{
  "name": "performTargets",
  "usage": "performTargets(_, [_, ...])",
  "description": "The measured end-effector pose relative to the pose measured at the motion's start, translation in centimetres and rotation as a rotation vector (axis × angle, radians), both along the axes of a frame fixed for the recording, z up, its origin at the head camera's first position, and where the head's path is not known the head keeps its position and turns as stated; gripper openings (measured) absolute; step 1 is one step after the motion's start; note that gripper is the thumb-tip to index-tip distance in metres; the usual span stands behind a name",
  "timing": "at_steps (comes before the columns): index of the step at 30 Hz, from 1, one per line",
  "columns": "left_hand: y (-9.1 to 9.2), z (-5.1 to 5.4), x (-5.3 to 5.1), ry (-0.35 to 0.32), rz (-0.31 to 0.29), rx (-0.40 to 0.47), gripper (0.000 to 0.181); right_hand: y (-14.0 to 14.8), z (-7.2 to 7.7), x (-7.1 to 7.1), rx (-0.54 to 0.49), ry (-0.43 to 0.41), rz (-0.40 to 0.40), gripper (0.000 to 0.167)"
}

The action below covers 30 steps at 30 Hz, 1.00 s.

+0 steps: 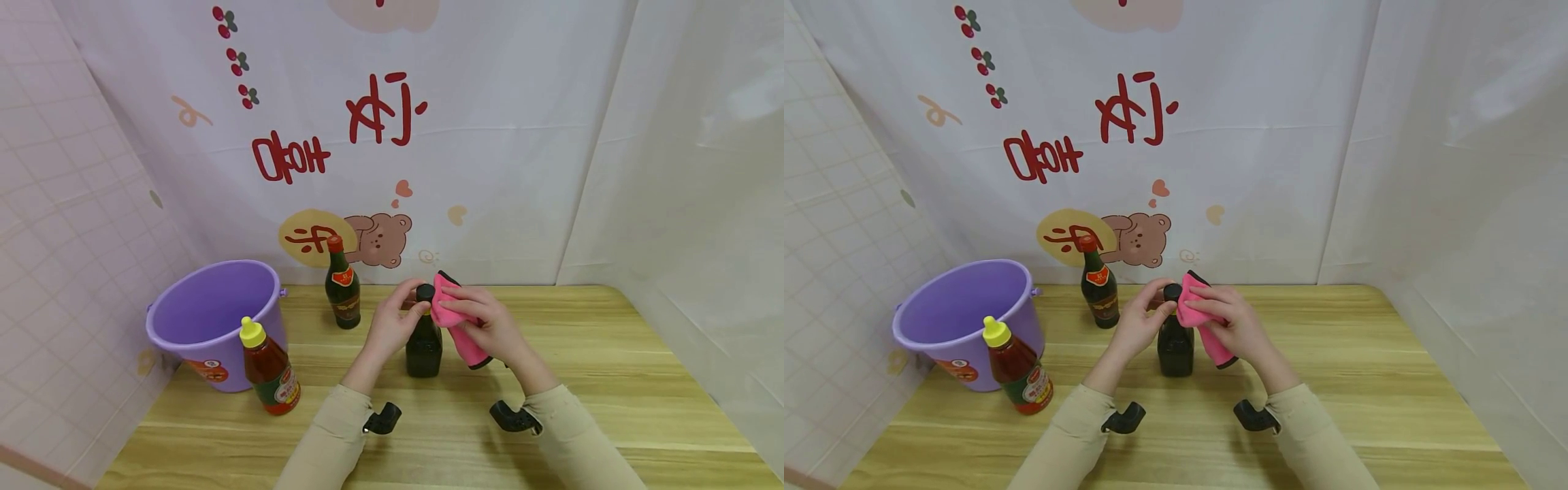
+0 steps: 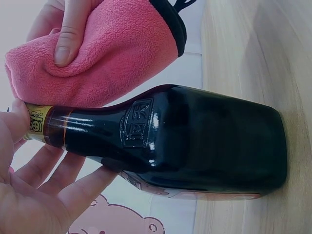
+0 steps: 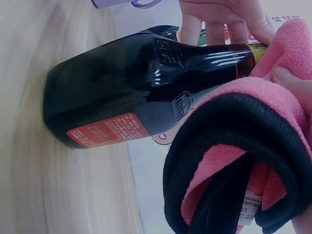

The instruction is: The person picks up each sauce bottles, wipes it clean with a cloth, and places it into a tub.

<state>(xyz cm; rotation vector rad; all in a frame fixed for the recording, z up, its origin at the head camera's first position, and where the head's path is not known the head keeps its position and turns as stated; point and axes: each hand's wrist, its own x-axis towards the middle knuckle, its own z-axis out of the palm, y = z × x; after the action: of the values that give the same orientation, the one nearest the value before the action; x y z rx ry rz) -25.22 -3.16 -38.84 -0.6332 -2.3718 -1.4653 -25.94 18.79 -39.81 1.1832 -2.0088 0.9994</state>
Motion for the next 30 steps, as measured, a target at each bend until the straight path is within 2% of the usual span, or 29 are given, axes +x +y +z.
performTargets(7, [-0.1, -0.2, -0.1, 0.020, -0.002, 0.004, 0.035, -0.2, -0.7, -0.2, -0.027, 0.088, -0.004, 0.049])
performTargets(18, [0.0, 0.0, 0.0, 0.023, 0.002, -0.003, 0.035, -0.1, -1.4, -0.2, -0.011, 0.030, -0.018, 0.048])
performTargets(25, [0.0, 0.0, 0.1, 0.011, 0.000, 0.000, 0.036, 0.1, -1.9, -0.1, 0.030, 0.059, 0.001, 0.052])
performTargets(30, [0.0, -0.2, 0.0, 0.021, -0.002, 0.004, 0.036, 0.5, -2.6, -0.2, 0.076, 0.038, 0.018, 0.050])
